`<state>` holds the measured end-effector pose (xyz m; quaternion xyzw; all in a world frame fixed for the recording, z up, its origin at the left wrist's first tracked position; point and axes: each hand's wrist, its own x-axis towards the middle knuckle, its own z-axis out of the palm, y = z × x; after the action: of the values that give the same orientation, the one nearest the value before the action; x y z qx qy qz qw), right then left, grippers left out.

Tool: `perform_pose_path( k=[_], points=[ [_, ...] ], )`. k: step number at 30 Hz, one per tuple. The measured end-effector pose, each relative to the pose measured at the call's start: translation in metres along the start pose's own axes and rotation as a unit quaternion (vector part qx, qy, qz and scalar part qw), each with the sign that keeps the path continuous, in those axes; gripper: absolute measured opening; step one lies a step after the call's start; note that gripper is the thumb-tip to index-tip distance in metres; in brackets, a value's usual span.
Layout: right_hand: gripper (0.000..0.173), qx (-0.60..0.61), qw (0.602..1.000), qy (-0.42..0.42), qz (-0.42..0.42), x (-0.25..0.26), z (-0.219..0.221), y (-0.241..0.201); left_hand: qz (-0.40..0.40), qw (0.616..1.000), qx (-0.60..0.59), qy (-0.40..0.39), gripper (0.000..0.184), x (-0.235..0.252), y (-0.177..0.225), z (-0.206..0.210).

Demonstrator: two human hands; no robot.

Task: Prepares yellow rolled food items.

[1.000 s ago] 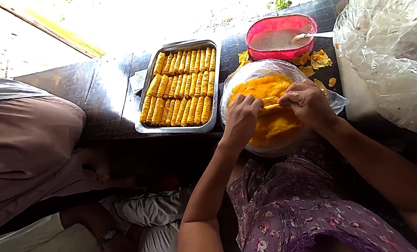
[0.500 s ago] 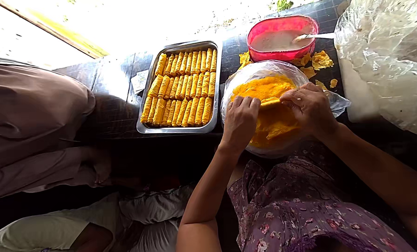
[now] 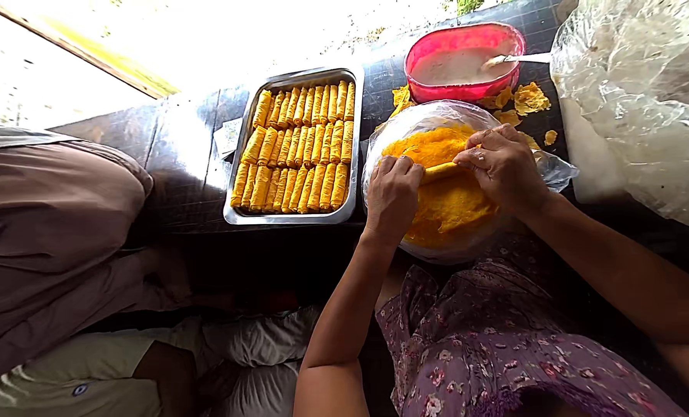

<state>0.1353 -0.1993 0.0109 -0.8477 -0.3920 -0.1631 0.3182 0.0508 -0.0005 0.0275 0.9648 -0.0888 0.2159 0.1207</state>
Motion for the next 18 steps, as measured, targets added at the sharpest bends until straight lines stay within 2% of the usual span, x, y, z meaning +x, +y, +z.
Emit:
perform_pose_path(
  k=[3,6,9,12,15,18],
  points=[
    [0.021,-0.015,0.999,0.005,-0.039,0.001,-0.005,-0.007,0.014,1.000,-0.018,-0.011,0.017,0.003,0.003,-0.005],
    [0.030,-0.040,0.995,0.009,-0.086,-0.008,-0.005,-0.015,0.035,0.999,-0.026,-0.020,0.025,0.004,0.005,-0.009],
    [0.035,-0.061,0.994,-0.015,-0.084,-0.010,-0.001,-0.014,0.033,0.996,-0.032,-0.070,0.017,0.008,0.000,-0.012],
    [0.036,-0.044,0.996,-0.027,-0.073,-0.002,-0.001,-0.008,0.025,0.993,-0.070,-0.089,0.020,0.020,-0.008,-0.010],
    [0.041,0.021,0.997,-0.046,-0.051,0.007,-0.003,-0.004,-0.023,0.980,-0.148,-0.132,0.021,0.032,-0.012,-0.018],
    [0.042,0.067,0.996,-0.042,-0.051,0.010,-0.010,-0.006,-0.125,0.928,-0.288,-0.198,0.024,0.039,-0.012,-0.037]
  ],
)
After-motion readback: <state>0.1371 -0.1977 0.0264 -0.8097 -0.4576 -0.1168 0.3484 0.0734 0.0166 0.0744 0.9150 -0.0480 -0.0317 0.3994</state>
